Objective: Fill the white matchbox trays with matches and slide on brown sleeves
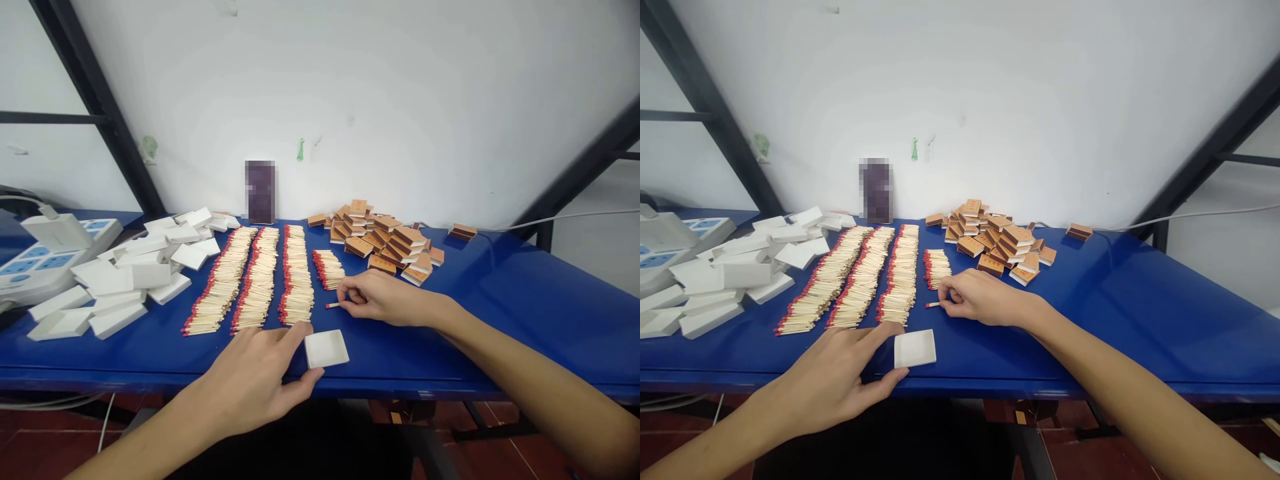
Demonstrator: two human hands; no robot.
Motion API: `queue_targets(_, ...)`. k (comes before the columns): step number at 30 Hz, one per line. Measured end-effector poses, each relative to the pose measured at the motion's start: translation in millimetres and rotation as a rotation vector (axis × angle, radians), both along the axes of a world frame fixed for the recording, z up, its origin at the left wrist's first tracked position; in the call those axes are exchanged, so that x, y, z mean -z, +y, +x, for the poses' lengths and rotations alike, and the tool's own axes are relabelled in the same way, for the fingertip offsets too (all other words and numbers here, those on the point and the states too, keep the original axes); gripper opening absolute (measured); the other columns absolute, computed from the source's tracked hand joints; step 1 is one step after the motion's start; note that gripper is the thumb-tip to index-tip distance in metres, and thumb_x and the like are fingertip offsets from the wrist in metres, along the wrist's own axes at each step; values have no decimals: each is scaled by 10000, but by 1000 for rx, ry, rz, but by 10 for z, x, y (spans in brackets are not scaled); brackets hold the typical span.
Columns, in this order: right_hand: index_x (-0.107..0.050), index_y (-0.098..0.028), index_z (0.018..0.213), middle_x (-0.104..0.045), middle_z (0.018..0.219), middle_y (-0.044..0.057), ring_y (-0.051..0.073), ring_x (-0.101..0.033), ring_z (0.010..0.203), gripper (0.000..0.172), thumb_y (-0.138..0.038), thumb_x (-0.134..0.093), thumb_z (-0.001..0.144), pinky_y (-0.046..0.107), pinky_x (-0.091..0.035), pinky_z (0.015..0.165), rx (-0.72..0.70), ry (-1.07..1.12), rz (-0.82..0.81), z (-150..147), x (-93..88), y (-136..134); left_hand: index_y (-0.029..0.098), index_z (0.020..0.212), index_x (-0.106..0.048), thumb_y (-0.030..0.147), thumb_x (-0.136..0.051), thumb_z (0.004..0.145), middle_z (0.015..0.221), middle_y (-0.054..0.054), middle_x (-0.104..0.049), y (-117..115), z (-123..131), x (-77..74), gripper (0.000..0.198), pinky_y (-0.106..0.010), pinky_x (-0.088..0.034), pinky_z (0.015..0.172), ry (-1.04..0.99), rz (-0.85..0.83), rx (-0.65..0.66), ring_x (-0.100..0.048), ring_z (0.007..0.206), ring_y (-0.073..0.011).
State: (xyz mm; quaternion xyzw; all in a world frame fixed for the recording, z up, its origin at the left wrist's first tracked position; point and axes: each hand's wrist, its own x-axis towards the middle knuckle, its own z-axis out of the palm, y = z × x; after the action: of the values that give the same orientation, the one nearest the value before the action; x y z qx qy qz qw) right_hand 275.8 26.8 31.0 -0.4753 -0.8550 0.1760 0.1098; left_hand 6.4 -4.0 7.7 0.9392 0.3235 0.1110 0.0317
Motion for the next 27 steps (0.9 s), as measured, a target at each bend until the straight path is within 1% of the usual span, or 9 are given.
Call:
queue_targets(5, -573, -200, 806, -455, 601, -62, 101, -409, 541, 89, -240, -561, 885, 236, -294, 554, 0, -4, -4, 18, 6, -12, 199, 1242, -530, 440, -481, 956, 885, -79, -724, -2, 13, -21, 378, -456, -545, 687, -13, -32, -7, -706, 789, -331)
queue_targets(11, -601, -190, 835, -432, 578, -70, 94, -375, 516, 112, -260, -544, 902, 236, -283, 544, 9, 60, 13, 11, 5, -9, 204, 1240, -543, 456, -473, 961, 937, -85, -727, -6, 3, -5, 382, -453, -545, 719, -34, -51, -16, -704, 824, -319)
queue_targets(13, -590, -187, 820, -426, 574, -72, 90, -365, 514, 117, -258, -544, 901, 235, -280, 538, 7, 103, -9, -7, -15, -31, 206, 1247, -538, 456, -472, 963, 961, -87, -725, -3, 3, 1, 385, -459, -544, 729, -35, -65, -20, -703, 846, -324)
queue_targets(16, -576, -184, 807, -413, 577, -75, 84, -358, 520, 100, -232, -550, 891, 225, -295, 531, -26, 185, -84, -74, -69, -102, 205, 1258, -530, 452, -484, 960, 981, -87, -724, 4, 8, 6, 390, -465, -540, 741, -49, -65, -23, -701, 866, -329)
queue_targets(19, -585, -182, 826, -419, 587, -76, 78, -363, 522, 70, -225, -572, 879, 212, -309, 518, -93, 248, -164, -185, -118, -194, 212, 1237, -531, 422, -502, 956, 969, -73, -720, 10, 11, 8, 352, -432, -532, 715, -56, -60, -13, -701, 851, -317)
queue_targets(22, -605, -179, 843, -442, 593, -78, 70, -382, 516, 9, -188, -608, 841, 202, -316, 516, -160, 225, -206, -293, -130, -261, 216, 1177, -541, 414, -510, 952, 903, -53, -710, 12, 9, 12, 301, -387, -506, 652, -43, -40, -15, -694, 792, -304)
queue_targets(25, -610, -179, 809, -446, 601, -80, 63, -389, 519, 49, -133, -622, 795, 196, -317, 527, -178, 146, -165, -352, -117, -293, 224, 1157, -532, 421, -506, 954, 839, -31, -691, 13, 10, 19, 284, -354, -472, 610, -51, -31, -11, -679, 731, -285)
queue_targets(27, -620, -177, 805, -436, 597, -82, 61, -388, 517, 43, -138, -631, 793, 195, -308, 525, -183, 116, -135, -361, -112, -307, 224, 1164, -527, 422, -498, 960, 800, -22, -676, 13, 10, 25, 286, -333, -449, 589, -62, -26, -8, -665, 696, -270)
